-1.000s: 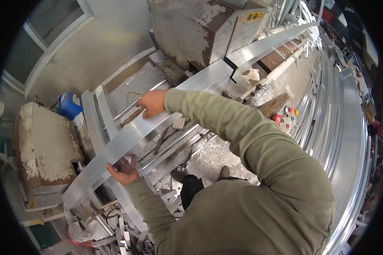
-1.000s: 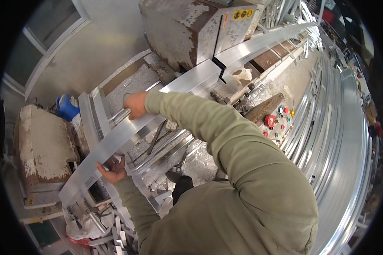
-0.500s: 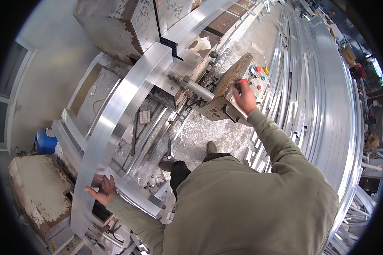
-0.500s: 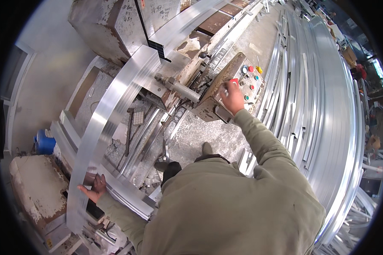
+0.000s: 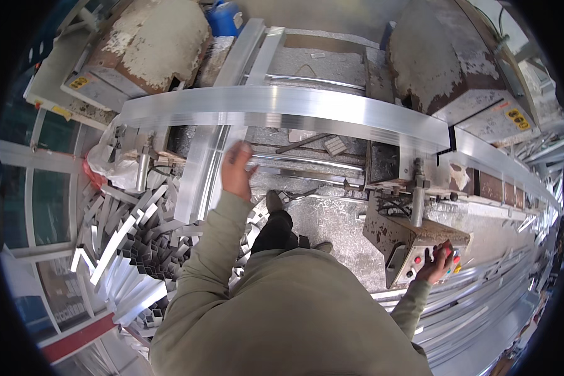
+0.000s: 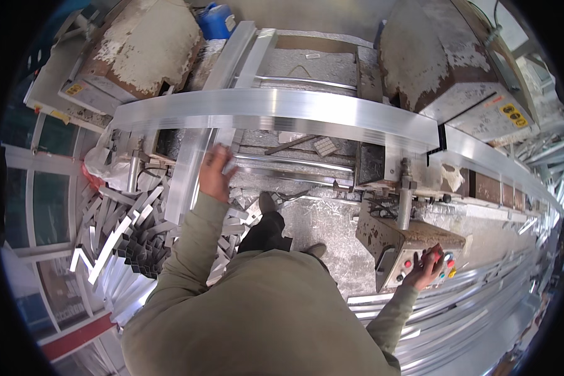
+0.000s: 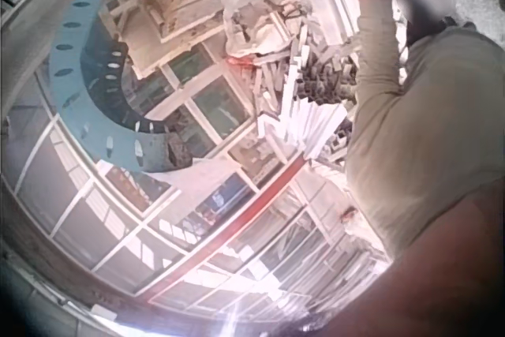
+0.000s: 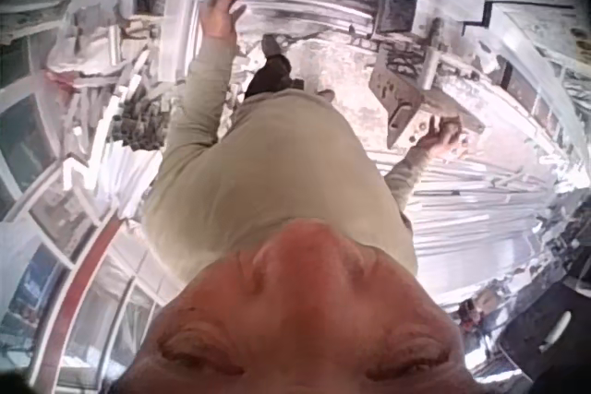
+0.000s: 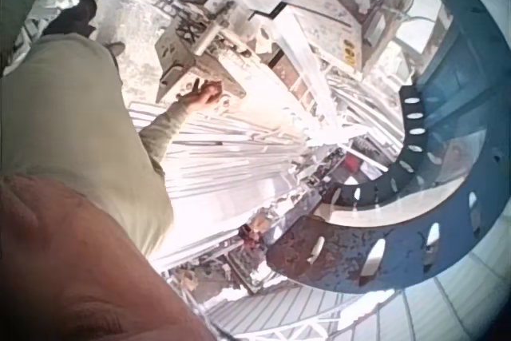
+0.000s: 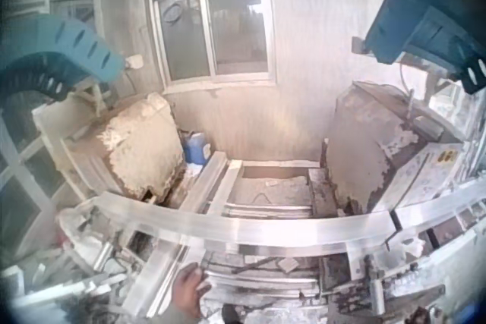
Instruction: The person repeatedly places long metal profiles into a cutting machine, measures them with a tape measure, operates the machine to cut the pieces, and stacks the cut sections. The cycle of loading, measuring, cutting, and stacking is performed multiple times.
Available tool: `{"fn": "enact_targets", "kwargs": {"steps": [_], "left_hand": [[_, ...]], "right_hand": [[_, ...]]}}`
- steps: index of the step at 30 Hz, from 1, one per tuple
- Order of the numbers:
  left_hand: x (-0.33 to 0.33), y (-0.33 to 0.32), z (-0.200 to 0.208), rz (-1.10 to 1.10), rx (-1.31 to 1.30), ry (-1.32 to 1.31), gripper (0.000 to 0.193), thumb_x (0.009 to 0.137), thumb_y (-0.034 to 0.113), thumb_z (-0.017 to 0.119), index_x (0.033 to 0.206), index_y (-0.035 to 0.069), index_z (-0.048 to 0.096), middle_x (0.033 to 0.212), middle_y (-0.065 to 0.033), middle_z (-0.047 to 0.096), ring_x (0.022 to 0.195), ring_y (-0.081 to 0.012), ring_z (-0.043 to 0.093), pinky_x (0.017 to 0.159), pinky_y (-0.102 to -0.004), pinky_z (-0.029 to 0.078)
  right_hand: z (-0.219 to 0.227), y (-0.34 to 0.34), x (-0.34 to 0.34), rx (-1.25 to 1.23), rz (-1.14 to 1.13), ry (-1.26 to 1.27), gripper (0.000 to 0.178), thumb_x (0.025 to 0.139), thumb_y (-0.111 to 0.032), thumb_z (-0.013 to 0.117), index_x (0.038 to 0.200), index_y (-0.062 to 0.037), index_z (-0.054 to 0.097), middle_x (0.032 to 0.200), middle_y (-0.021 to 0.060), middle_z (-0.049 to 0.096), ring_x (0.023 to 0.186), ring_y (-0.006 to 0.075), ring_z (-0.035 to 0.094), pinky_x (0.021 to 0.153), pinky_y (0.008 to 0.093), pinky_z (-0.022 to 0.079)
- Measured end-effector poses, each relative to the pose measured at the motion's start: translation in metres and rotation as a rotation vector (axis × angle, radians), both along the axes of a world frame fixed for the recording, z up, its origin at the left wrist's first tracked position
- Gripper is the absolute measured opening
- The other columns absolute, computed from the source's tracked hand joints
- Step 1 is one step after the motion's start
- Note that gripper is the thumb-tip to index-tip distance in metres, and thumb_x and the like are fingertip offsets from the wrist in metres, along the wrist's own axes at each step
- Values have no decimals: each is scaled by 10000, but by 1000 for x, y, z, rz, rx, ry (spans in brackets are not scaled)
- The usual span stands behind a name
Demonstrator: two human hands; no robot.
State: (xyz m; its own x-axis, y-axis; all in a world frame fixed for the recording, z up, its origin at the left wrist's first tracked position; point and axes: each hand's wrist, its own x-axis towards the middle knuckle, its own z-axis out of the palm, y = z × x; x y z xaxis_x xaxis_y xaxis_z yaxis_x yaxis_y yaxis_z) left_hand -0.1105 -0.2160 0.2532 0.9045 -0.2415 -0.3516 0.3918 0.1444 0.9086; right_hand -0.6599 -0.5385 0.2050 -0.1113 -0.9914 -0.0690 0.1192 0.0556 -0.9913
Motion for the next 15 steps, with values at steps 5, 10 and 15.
{"fn": "enact_targets", "kwargs": {"steps": [5, 10, 15], "left_hand": [[-89, -22, 25, -677, 5, 49, 437, 1121, 274, 684, 1512, 91, 621, 1358, -80, 687, 1135, -175, 695, 904, -362, 615], [-125, -59, 39, -972, -141, 67, 462, 1115, 219, 711, 1515, 15, 603, 1340, -114, 703, 1117, -174, 715, 907, -352, 620], [-107, -45, 16, -882, -35, -255, 251, 1005, 140, 829, 1201, 14, 736, 1151, -109, 698, 1112, -231, 726, 953, -405, 609]], "right_hand": [[78, 45, 119, 410, 608, -502, 756, 1079, -628, 633, 1574, -61, 566, 1245, 136, 727, 1070, 271, 725, 704, 348, 605], [114, 97, 251, -59, 1322, 247, 702, 1035, -262, 764, 1600, 29, 465, 1353, 133, 633, 1190, 186, 617, 1000, 321, 541], [128, 115, 305, 46, 1513, 262, 690, 1045, -135, 740, 1620, 39, 400, 1357, 143, 607, 1224, 197, 603, 1086, 351, 501]]}}
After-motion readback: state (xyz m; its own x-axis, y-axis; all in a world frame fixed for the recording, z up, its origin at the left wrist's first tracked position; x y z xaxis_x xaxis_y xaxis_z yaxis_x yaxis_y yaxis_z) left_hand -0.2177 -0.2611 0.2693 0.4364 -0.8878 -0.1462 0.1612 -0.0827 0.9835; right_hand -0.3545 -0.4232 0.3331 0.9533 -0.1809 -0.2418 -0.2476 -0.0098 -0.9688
